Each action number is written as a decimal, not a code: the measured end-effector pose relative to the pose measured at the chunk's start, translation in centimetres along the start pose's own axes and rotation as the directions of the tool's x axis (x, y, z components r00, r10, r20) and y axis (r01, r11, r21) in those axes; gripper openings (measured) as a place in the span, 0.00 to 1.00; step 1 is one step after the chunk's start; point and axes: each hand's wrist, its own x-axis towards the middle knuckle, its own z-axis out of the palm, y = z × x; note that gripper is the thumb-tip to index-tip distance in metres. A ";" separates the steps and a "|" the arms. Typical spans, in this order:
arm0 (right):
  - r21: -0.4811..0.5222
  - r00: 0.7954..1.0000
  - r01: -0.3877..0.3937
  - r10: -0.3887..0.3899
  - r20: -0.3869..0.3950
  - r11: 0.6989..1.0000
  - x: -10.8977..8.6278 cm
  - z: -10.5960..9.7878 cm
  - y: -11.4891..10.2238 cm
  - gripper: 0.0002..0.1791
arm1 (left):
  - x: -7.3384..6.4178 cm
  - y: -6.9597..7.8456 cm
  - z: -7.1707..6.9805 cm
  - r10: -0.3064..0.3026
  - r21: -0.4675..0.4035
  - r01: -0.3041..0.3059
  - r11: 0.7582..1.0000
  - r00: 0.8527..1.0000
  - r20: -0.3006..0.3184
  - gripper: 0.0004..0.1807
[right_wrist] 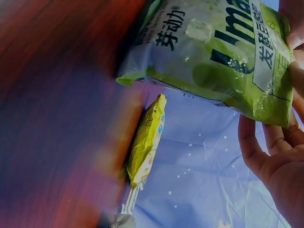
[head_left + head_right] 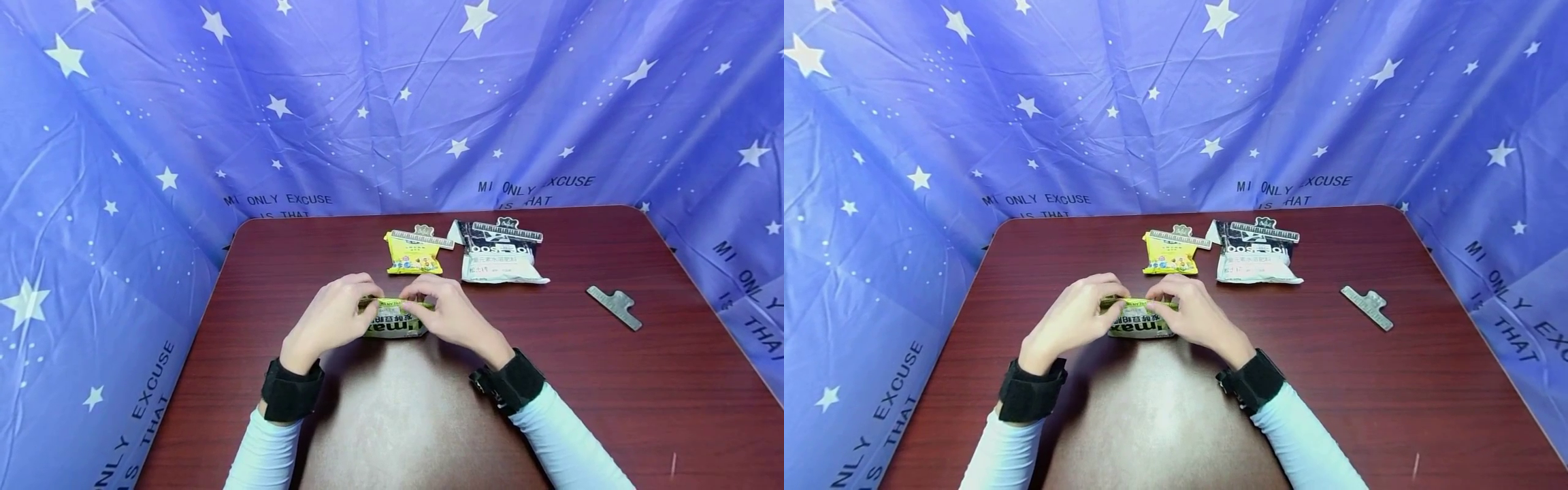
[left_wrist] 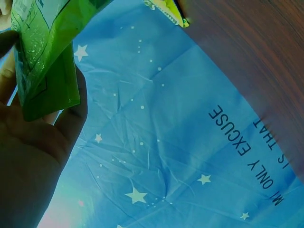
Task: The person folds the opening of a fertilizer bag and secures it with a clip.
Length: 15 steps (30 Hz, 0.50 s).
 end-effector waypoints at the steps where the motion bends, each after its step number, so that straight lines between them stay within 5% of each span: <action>1: 0.003 1.000 0.005 -0.005 -0.005 1.000 0.1 0.0 -0.1 0.04 | 0.0 0.0 0.0 0.006 0.003 -0.006 1.000 1.000 -0.001 0.04; 15: 0.001 0.998 0.045 -0.045 -0.044 0.999 0.4 0.9 -0.6 0.04 | 0.2 -0.1 0.4 0.096 0.007 -0.095 0.995 0.993 -0.067 0.03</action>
